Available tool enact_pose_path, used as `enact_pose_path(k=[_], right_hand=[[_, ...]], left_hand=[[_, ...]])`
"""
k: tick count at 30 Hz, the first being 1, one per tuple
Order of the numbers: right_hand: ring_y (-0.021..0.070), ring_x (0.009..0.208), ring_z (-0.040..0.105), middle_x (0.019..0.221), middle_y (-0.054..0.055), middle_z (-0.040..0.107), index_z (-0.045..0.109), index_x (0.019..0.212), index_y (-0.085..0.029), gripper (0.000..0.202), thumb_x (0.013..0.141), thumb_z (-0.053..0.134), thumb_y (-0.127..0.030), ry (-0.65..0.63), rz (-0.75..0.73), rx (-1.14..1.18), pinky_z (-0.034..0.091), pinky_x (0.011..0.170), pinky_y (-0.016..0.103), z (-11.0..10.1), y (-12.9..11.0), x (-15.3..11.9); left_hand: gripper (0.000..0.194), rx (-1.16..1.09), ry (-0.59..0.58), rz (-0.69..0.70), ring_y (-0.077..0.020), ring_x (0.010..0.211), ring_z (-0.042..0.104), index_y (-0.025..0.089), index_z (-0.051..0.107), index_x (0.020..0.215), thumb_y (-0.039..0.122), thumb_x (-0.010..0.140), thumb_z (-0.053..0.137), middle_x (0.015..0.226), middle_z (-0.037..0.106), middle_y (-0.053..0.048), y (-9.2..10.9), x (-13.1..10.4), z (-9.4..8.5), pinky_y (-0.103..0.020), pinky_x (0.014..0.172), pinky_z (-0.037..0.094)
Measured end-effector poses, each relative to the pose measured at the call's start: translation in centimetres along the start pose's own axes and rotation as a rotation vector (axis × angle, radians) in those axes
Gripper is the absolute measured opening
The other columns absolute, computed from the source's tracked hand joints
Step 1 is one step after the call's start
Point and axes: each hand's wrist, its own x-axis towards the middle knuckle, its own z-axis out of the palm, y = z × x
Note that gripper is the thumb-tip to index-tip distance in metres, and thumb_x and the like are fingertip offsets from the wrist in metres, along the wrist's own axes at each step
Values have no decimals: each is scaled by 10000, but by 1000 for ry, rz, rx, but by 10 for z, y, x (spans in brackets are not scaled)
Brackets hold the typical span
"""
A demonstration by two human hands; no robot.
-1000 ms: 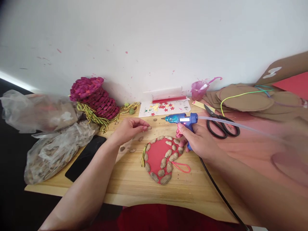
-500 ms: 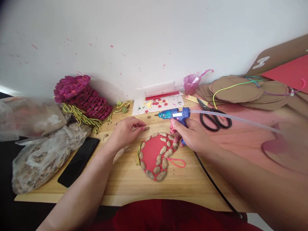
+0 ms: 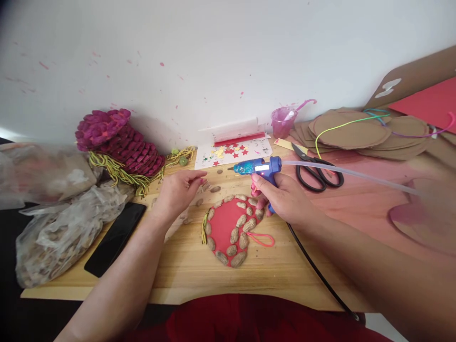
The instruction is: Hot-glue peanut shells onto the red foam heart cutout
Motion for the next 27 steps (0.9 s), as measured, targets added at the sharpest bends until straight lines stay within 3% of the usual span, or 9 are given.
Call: enact_pose_path(k=[5, 11, 15, 20, 22, 27], right_hand=[[122, 509, 655, 785, 29, 667, 627, 781, -184, 416, 814, 683, -595, 14, -11, 3, 455, 363, 198, 0, 2, 0], [128, 507, 656, 768, 30, 674, 636, 763, -194, 410, 819, 674, -598, 20, -19, -1, 457, 367, 200, 0, 2, -1], [128, 510, 660, 776, 36, 665, 630, 763, -188, 414, 820, 678, -595, 15, -27, 5, 457, 366, 200, 0, 1, -2], [128, 503, 663, 779, 31, 661, 622, 760, -189, 415, 827, 670, -596, 12, -29, 7, 457, 363, 206, 0, 0, -2], [127, 501, 665, 777, 28, 660, 621, 769, -189, 416, 834, 661, -598, 6, -31, 0, 460, 367, 204, -1, 1, -2], [124, 505, 664, 778, 29, 662, 624, 780, -183, 417, 837, 660, -595, 8, -33, -5, 466, 368, 199, -1, 1, -1]], left_hand=[[452, 68, -101, -120, -184, 620, 614, 190, 738, 728, 487, 955, 484, 657, 707, -46, 9, 1, -8, -290, 617, 402], [299, -32, 13, -55, -199, 877, 700, 220, 748, 1092, 231, 931, 496, 926, 779, -47, 5, 1, -2, -285, 785, 465], [251, -36, -73, -77, -178, 712, 667, 222, 772, 876, 337, 921, 554, 749, 755, -15, 8, 1, -4, -268, 676, 430], [399, 31, -123, -116, -166, 608, 613, 191, 734, 721, 455, 936, 526, 632, 707, -31, 14, 0, -7, -268, 601, 379], [414, 31, -121, -89, -173, 647, 637, 186, 733, 742, 425, 963, 477, 670, 722, -44, 13, 0, -4, -273, 634, 408], [249, -26, -40, 40, -200, 894, 696, 212, 752, 1013, 234, 930, 518, 956, 777, -47, 5, -1, 5, -307, 824, 493]])
